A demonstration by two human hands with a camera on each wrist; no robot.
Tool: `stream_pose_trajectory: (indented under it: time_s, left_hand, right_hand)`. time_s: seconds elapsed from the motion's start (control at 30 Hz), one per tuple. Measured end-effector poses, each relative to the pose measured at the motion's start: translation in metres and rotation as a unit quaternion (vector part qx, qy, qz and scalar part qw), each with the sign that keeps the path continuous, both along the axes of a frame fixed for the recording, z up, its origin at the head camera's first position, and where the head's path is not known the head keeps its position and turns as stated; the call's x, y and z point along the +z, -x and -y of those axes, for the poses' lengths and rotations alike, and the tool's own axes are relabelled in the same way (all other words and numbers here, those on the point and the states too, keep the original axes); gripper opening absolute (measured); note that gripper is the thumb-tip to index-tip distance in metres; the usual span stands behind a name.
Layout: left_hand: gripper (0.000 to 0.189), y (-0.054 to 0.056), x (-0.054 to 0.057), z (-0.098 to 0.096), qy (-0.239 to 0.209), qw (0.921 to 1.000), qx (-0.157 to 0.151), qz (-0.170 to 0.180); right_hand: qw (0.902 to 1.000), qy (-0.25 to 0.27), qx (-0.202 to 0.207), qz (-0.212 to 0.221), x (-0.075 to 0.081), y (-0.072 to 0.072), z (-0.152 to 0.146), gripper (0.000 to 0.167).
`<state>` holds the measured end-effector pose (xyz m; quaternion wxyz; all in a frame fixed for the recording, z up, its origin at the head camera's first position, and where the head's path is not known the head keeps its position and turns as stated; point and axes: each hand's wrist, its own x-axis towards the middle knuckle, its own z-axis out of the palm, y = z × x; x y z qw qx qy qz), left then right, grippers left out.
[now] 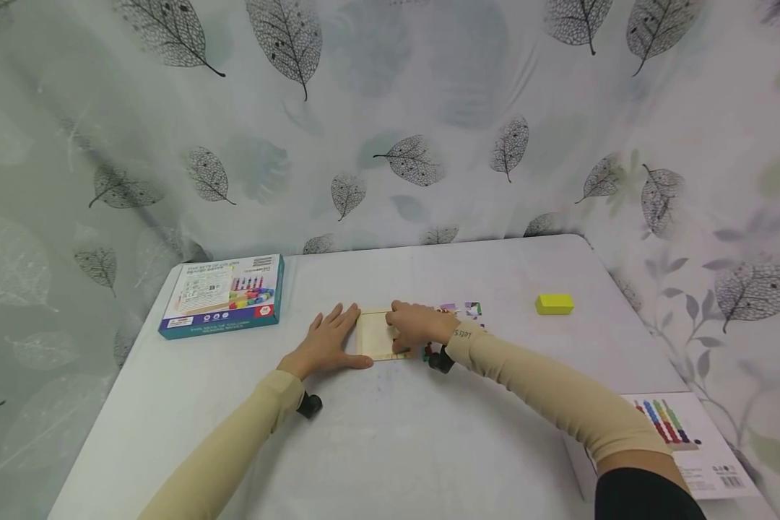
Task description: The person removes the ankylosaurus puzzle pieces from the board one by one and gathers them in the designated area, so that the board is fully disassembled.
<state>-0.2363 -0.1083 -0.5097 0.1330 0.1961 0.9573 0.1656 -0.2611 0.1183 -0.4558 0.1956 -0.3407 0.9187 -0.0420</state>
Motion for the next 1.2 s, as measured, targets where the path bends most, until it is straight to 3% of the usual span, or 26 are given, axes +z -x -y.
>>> stream_pose_trajectory:
  time_s: [0.33, 0.6, 1.2]
  left_hand:
    - [0.117, 0.0002, -0.0016, -0.0009, 0.003, 1.0000, 0.004, 0.004]
    - [0.116, 0.0005, -0.0016, -0.0009, 0.004, 0.9999, 0.005, 0.008]
    - [0.116, 0.0012, -0.0038, 0.0004, 0.004, 0.9999, 0.002, 0.010]
  right_hand:
    - [0.9987, -0.004, -0.032, 0.039, -0.0018, 0.0011, 0.0009, 0.041]
    - [0.9988, 0.001, -0.023, 0.043, -0.0052, 0.0008, -0.0011, 0.026]
    - [0.9981, 0.023, -0.027, 0.049, -0.0045, -0.0014, -0.0032, 0.032]
